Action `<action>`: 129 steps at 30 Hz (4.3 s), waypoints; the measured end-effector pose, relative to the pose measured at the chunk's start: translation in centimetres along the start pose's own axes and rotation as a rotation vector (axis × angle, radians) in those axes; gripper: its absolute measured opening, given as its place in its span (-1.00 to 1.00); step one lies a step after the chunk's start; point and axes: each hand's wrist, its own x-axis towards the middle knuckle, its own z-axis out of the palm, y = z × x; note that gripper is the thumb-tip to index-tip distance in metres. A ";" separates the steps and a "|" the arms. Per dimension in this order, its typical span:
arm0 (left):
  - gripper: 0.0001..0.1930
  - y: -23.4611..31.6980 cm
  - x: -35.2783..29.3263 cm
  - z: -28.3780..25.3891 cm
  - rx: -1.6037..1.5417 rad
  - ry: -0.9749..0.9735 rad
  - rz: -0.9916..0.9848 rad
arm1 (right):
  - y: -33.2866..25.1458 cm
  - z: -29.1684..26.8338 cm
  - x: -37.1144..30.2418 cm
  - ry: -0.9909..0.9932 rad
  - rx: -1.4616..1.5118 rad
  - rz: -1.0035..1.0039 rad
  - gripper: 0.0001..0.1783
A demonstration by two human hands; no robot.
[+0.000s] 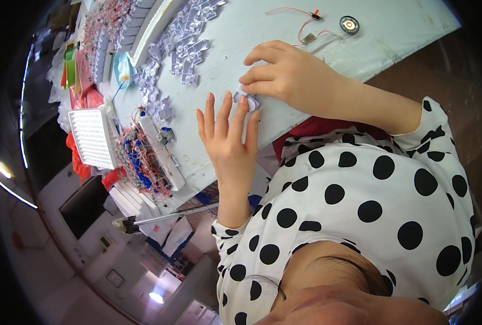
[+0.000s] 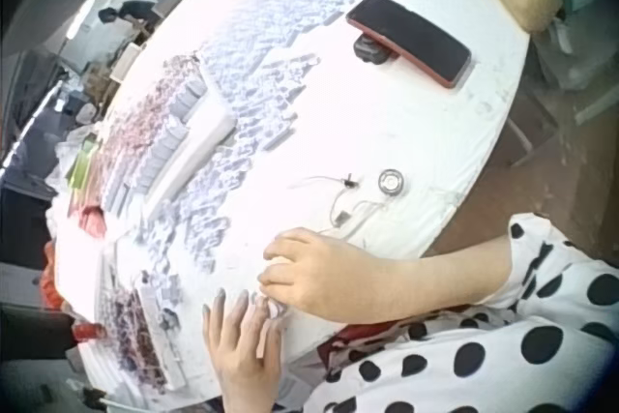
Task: The person untangles and takes wired motor components from a bundle, fits the motors and wires into plastic casing pieces, presses the casings together, and places the assembled units onto a tray.
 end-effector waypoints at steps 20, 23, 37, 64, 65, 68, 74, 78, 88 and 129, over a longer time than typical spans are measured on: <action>-0.65 -3.1 -0.5 2.5 -0.428 0.182 -0.020 | -0.1 -0.8 2.5 -0.176 -0.136 -0.188 -0.77; -0.64 -4.6 0.4 1.7 -0.586 0.141 -0.121 | 0.3 -0.2 3.0 -0.194 -0.126 -0.120 -0.67; -0.68 -4.7 2.0 1.6 -0.551 0.234 -0.074 | 1.0 -0.3 5.1 -0.275 0.115 0.056 -0.73; -0.69 -9.1 22.9 -14.7 -0.577 0.524 -0.002 | 11.1 -6.1 17.1 -0.287 0.257 0.501 -0.16; -0.69 -9.1 24.2 -15.1 -0.558 0.517 0.008 | 12.4 -5.0 17.7 -0.223 0.254 0.477 -0.21; -0.73 -10.4 27.5 -14.8 -0.412 0.556 0.109 | 15.4 -2.3 20.4 -0.126 0.159 0.478 -0.27; -0.73 -11.5 31.2 -11.9 -0.354 0.513 -0.016 | 19.1 1.7 22.9 0.051 0.164 0.527 -0.64; -0.70 -11.3 31.5 -10.3 -0.556 0.441 -0.093 | 19.5 3.5 22.9 0.259 0.122 0.540 -0.78; -0.69 -13.9 29.4 -7.2 -0.487 0.509 -0.043 | 18.6 6.9 23.8 0.287 0.003 0.582 -0.81; -0.56 -13.4 28.7 -2.6 -0.369 0.370 -0.147 | 26.4 2.3 28.5 -0.077 0.558 0.724 -0.56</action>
